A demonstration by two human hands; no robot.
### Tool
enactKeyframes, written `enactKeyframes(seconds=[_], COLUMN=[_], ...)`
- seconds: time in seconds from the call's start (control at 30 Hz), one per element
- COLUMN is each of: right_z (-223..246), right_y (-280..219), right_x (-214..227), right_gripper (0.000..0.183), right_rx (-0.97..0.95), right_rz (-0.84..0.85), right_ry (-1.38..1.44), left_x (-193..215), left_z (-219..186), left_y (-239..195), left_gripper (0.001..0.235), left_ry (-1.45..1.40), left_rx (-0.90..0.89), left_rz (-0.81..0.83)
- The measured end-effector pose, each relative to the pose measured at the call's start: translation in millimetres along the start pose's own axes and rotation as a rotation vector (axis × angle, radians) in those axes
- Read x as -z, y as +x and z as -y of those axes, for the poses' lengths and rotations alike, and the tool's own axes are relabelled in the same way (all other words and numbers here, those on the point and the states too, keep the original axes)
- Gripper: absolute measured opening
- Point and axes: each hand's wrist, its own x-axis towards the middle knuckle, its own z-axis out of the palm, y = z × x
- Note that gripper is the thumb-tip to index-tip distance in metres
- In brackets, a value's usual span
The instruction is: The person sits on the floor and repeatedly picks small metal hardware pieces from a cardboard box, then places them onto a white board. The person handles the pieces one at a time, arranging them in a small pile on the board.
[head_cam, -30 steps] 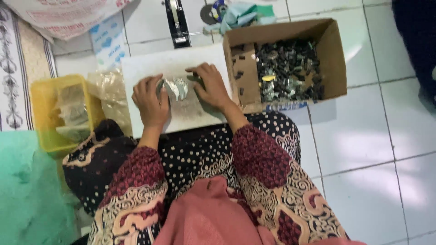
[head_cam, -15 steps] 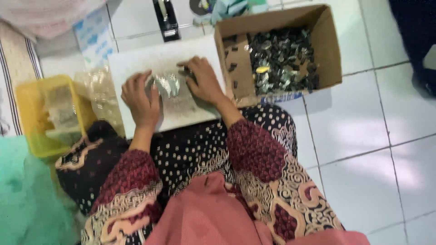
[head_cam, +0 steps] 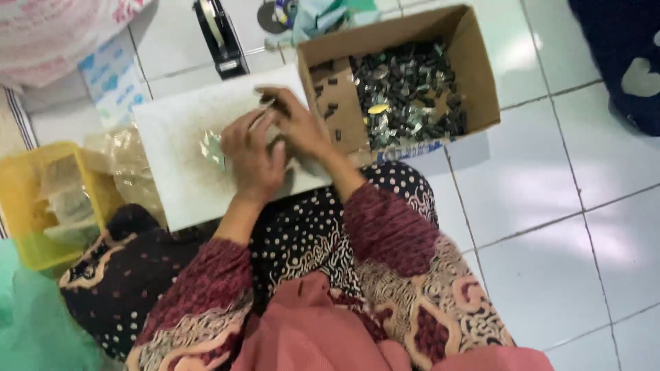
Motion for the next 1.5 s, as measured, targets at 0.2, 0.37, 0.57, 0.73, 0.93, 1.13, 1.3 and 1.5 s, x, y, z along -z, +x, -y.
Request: enactKeyframes(seconds=[0.2,0.37,0.57,0.73,0.93,1.13,1.3,1.5], right_z=[-12,-58,-122,-129,-23,-88,-78,-86], right_y=[27,25,16,4,-8,-57,-52,-52], right_x=[119,226,241,213,231,296,274,277], right_gripper=[0.031,0.038,0.068,0.069,0.044,0.032,0.061,0.029], right_rx=[-0.052,-0.264,-0.402,-0.304,-0.558,-0.613,-0.869,-0.831], right_rz=[-0.148,0.025,0.098,0.176,0.201,0.058,0.052,0.423], right_ry=[-0.510,-1.070,-1.193,-1.252,-0.903,-1.384,-1.149,-1.194], left_x=[-53,-69,-77,-76,-75,-98,-147,-138], left_z=[-56,-70,-66,-68,-68,-80,-93,-95], left_y=[42,51,44,45,43,38,32,44], left_gripper=[0.063,0.039,0.031,0.030,0.033,0.036,0.060,0.042], left_ry=[-0.183,-0.174,-0.165,-0.167,-0.107,0.058,-0.033,-0.016], left_rx=[-0.077,-0.101,-0.125,-0.132,-0.135,-0.134,-0.268,-0.170], left_rz=[0.242,0.588,0.606,0.615,0.648,0.644,0.906,1.098])
